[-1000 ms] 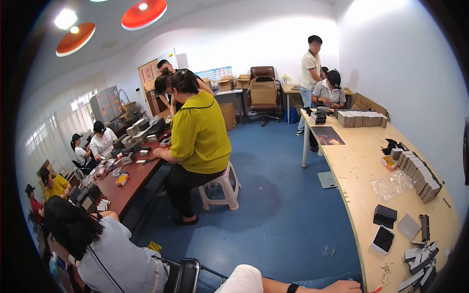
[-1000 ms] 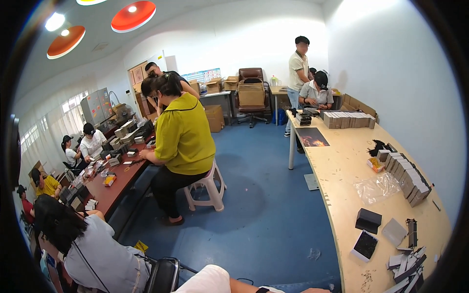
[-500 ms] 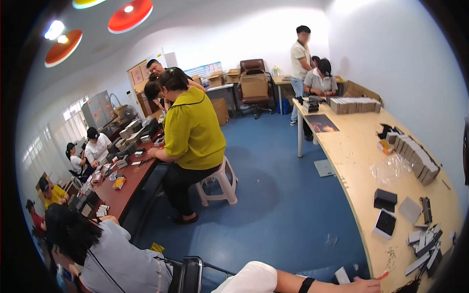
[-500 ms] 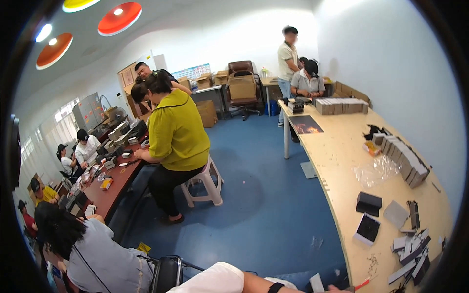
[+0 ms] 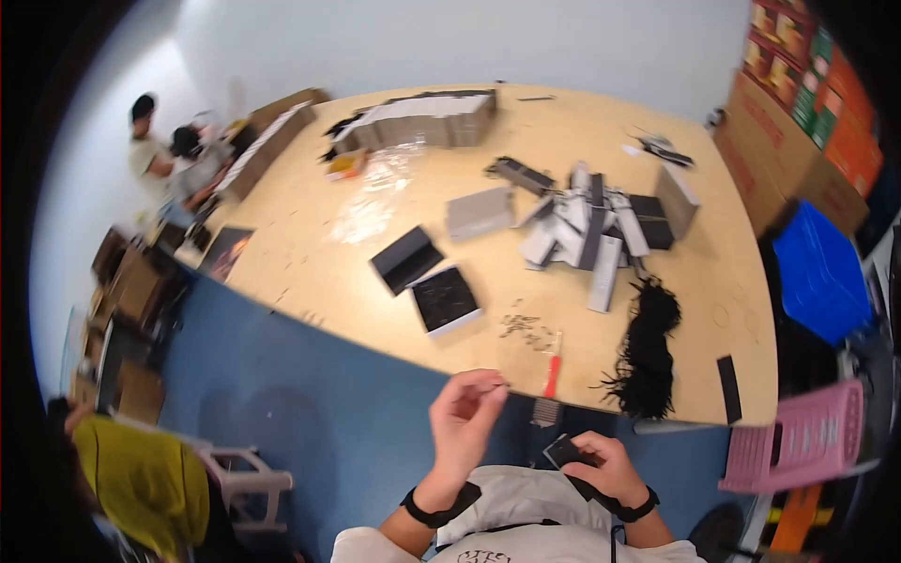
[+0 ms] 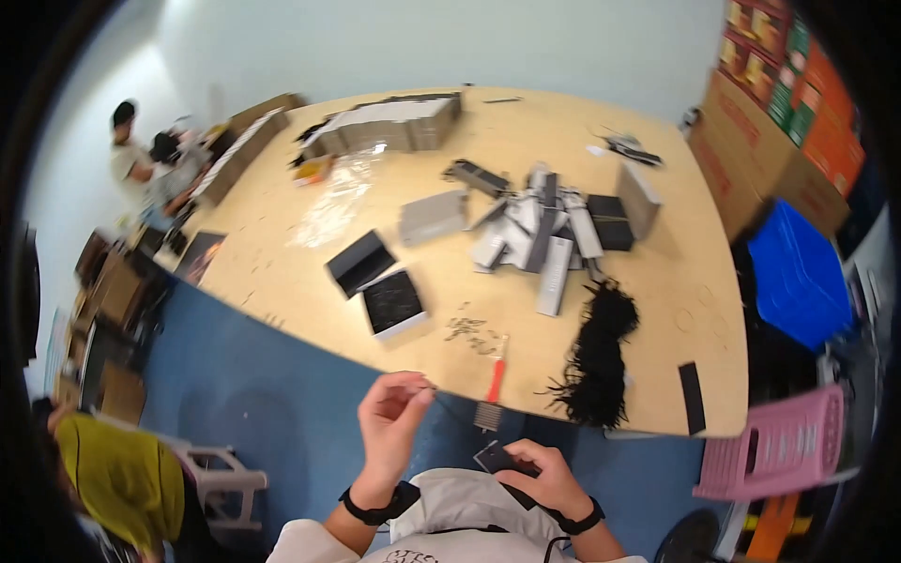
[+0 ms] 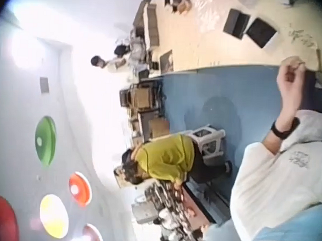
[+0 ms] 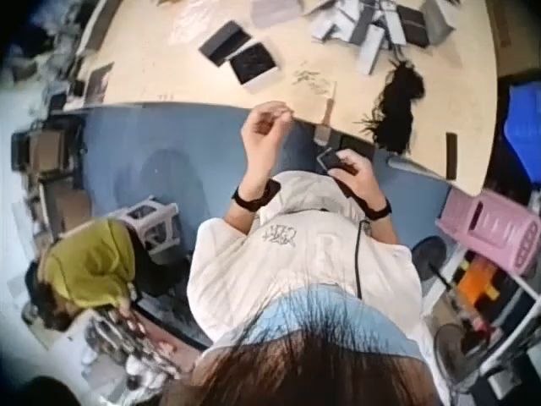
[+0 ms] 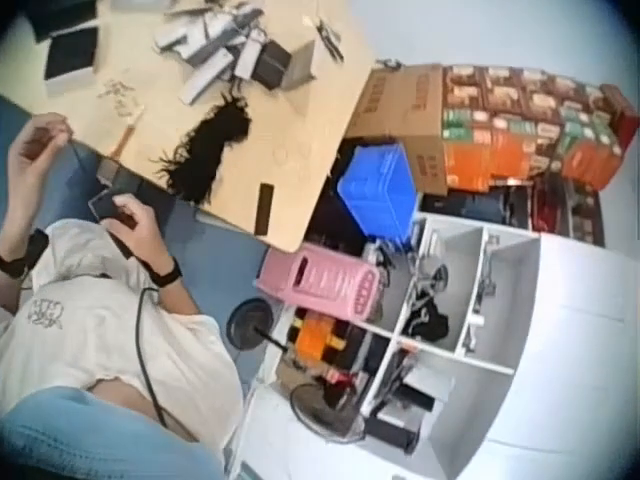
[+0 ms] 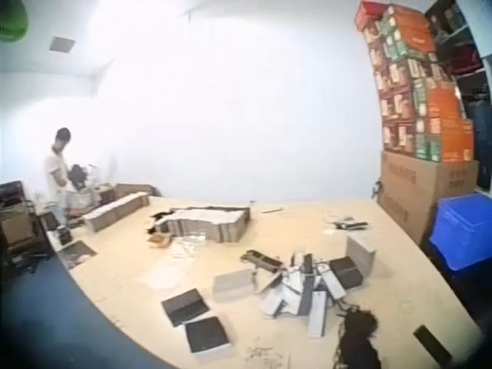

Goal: Threading elastic cords through pre-cut tags and tying them.

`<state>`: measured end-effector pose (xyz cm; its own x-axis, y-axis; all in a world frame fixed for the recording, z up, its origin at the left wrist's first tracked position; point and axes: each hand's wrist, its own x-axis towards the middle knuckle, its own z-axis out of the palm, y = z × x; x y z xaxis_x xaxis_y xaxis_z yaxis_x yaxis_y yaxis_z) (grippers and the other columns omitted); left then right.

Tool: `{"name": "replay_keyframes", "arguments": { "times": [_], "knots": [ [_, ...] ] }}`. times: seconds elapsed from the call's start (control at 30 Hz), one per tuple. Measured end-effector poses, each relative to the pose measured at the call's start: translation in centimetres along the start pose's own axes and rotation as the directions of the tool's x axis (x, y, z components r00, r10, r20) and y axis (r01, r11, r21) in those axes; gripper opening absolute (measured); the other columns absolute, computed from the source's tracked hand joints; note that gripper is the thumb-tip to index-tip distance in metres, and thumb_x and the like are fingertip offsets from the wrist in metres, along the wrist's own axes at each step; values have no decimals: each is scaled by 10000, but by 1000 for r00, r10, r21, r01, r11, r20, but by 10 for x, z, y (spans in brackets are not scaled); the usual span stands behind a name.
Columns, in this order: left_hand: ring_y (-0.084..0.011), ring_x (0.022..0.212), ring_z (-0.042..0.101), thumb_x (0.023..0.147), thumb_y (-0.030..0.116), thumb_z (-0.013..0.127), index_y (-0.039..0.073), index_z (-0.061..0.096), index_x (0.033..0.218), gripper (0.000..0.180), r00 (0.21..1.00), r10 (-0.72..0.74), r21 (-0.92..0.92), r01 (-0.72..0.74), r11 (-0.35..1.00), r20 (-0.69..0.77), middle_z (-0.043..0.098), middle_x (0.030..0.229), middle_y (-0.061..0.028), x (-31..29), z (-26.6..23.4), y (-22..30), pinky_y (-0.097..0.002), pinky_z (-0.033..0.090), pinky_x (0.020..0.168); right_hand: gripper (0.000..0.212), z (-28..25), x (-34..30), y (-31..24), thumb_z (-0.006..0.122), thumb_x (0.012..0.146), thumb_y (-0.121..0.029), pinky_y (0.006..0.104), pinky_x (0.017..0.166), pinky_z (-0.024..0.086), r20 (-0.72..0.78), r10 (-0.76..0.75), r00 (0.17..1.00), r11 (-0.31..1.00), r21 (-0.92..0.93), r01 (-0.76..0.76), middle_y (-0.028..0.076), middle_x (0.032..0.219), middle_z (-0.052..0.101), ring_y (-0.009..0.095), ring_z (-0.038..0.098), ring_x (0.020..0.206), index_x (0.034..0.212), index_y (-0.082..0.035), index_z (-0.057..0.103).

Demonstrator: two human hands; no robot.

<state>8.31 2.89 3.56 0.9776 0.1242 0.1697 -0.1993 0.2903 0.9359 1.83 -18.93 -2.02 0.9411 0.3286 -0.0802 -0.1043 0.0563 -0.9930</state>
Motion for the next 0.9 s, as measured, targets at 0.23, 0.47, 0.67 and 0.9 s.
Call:
{"name": "replay_keyframes", "arguments": {
  "times": [0.23, 0.47, 0.67, 0.9],
  "knots": [
    [-103, 898, 614, 860, -77, 621, -18, 600, 1065, 215, 994, -58, 65, 53, 996, 87, 651, 967, -62, 12, 7, -18, -217, 488, 765, 229, -2, -8, -7, 732, 825, -95, 201, 629, 452, -68, 109, 992, 993, -36, -111, 21, 804, 663, 43, 556, 711, 994, 11, 621],
    [-113, 889, 612, 854, -59, 635, -7, 597, 1055, 211, 993, -57, 86, 48, 995, 102, 653, 947, -60, 16, 13, -15, -226, 474, 772, 206, -5, -7, -3, 651, 894, -117, 189, 608, 450, 159, 338, 927, 802, 466, -373, 13, 768, 614, 53, 561, 673, 1052, -1, 587],
    [-119, 892, 608, 850, -77, 630, -8, 596, 1049, 213, 992, -5, 197, -20, 980, 125, 644, 935, -58, 22, 15, -3, -234, 480, 792, 436, -3, -3, 3, 549, 961, -351, 201, 462, 339, 304, 179, 936, 739, 586, -332, 1, 671, 487, 51, 427, 528, 1115, 57, 537],
    [-134, 927, 604, 854, -119, 591, -31, 594, 1047, 212, 925, 49, 381, -204, 902, 377, 598, 999, -70, 46, 42, 17, -264, 497, 843, 717, -13, -7, -4, 319, 981, -554, 187, 446, 280, 397, -10, 918, 744, 616, -259, -21, 655, 371, 44, 315, 481, 1240, 99, 464]
  ]
}}
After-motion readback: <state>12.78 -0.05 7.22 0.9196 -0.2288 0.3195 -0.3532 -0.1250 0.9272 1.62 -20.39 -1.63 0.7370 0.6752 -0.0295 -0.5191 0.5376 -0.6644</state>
